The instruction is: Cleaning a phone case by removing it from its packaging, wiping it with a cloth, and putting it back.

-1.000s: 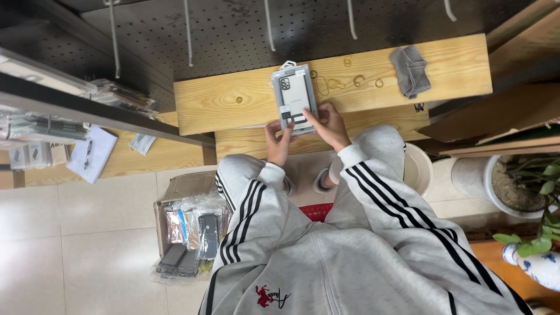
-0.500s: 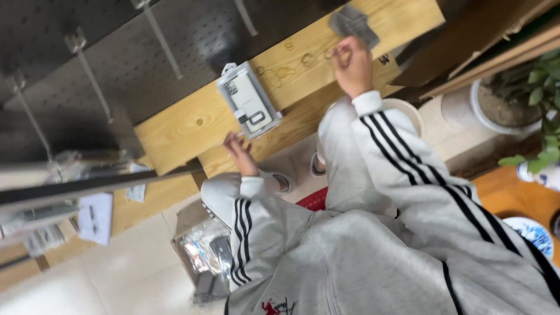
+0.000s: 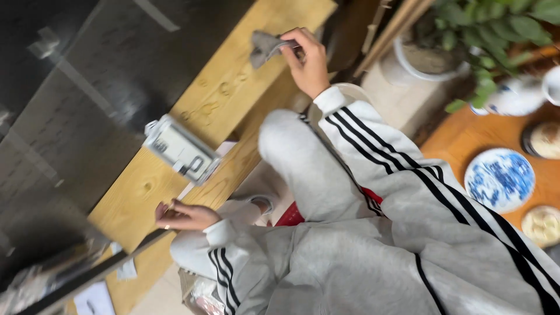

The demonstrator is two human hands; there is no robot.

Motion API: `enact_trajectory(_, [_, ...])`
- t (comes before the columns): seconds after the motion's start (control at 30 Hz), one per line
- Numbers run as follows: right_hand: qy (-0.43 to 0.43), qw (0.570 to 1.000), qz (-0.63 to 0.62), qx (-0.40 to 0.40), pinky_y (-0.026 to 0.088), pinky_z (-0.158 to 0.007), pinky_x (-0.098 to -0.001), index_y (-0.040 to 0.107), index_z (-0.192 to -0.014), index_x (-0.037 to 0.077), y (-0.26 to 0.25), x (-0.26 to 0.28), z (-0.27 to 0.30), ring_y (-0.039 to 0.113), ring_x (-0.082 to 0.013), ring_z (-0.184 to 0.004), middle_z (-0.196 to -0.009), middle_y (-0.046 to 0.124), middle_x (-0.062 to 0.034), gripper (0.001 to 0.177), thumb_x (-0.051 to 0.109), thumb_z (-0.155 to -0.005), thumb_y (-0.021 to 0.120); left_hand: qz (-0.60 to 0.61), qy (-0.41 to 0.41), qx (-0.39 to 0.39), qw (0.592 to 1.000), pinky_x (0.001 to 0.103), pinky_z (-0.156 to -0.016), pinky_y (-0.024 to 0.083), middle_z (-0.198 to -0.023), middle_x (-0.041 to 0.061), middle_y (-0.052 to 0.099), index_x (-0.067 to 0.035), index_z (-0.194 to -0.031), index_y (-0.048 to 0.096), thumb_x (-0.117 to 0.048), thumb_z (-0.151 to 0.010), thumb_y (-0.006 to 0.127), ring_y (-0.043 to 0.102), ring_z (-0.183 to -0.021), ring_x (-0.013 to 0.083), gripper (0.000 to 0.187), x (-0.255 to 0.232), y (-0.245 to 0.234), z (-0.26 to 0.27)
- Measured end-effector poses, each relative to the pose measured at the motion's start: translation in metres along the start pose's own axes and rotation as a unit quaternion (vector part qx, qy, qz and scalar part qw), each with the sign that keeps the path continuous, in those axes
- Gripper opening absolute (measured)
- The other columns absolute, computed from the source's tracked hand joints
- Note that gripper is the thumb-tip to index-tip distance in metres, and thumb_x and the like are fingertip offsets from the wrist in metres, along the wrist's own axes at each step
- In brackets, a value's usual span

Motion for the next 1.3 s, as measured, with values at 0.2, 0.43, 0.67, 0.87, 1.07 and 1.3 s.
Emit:
enact_trajectory(0.2, [0.143,0.983,-0.115,0.019,0.042,-0.068,-0.022,0.062,-0.109,0.007,-0.082,-0.019,0.052,0.054,-0.0087,-0.079,-0.094,0.061,-0.0007,0.005,0.011,-0.106,0.065,0.042,0.138,0.111,0.983,0.038,-0.079,0.044,-0.111,0.015,0.046,0.0,-0.118,0.045,-0.018,-0.109,0.048,0.046,-0.085,0.0252,0.02,-0.093,0.073,0.022])
enact_trajectory(0.43, [0.28,0.949,-0.13,0.07,0.051,-0.08,-0.0263,0.073,-0.108,0.011,-0.111,-0.108,0.152,0.06,-0.0075,-0.081,-0.078,0.067,0.0009,0.006,0.008,-0.103,0.072,0.246,0.136,0.381,0.881,0.046,-0.093,0.057,-0.127,0.018,0.042,0.001,-0.126,0.054,-0.004,-0.089,0.058,0.052,-0.121,0.038,0.038,-0.174,0.213,0.098])
enact_trajectory(0.67, [0.342,0.928,0.012,0.148,0.053,-0.096,-0.0284,0.077,-0.108,0.012,-0.09,-0.248,0.262,0.07,-0.0119,-0.103,-0.112,0.077,-0.0026,0.01,0.015,-0.098,0.074,0.224,0.093,0.537,0.808,0.033,-0.092,0.055,-0.112,0.003,0.064,-0.016,-0.111,0.058,-0.015,-0.101,0.055,0.072,-0.099,0.0211,0.011,-0.239,0.354,0.207])
enact_trajectory(0.87, [0.498,0.846,0.11,0.157,0.056,-0.086,-0.0279,0.083,-0.099,0.019,-0.084,-0.33,0.34,0.073,-0.015,-0.095,-0.105,0.079,0.002,0.016,0.025,-0.09,0.07,0.058,-0.05,0.633,0.771,0.045,-0.082,0.054,-0.101,0.008,0.076,-0.015,-0.1,0.063,-0.021,-0.091,0.05,0.072,-0.096,0.0283,0.017,-0.135,0.411,0.294])
enact_trajectory(1.07, [0.505,0.792,0.157,0.304,0.05,-0.101,-0.0371,0.075,-0.117,0.018,-0.042,-0.363,0.393,0.067,-0.0261,-0.112,-0.121,0.074,-0.0019,0.032,0.032,-0.088,0.072,-0.031,-0.119,0.655,0.745,0.048,-0.075,0.053,-0.1,0.003,0.077,-0.018,-0.103,0.064,-0.034,-0.091,0.046,0.071,-0.089,0.029,0.027,-0.127,0.41,0.287])
enact_trajectory(1.3, [0.433,0.672,0.241,0.55,0.042,-0.108,-0.0442,0.055,-0.143,0.02,0.02,-0.392,0.467,0.051,-0.0315,-0.134,-0.145,0.055,-0.0071,0.059,0.047,-0.091,0.052,-0.027,-0.106,0.656,0.747,0.05,-0.08,0.053,-0.099,0.006,0.078,-0.018,-0.103,0.065,-0.036,-0.091,0.044,0.074,-0.089,0.0306,0.03,-0.134,0.409,0.287])
Point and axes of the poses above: each hand's wrist, its own z-axis away from the middle knuckle, its own y-axis out of the palm, x = y × z, the point moved 10 cm from there along -z, towards the middle knuckle
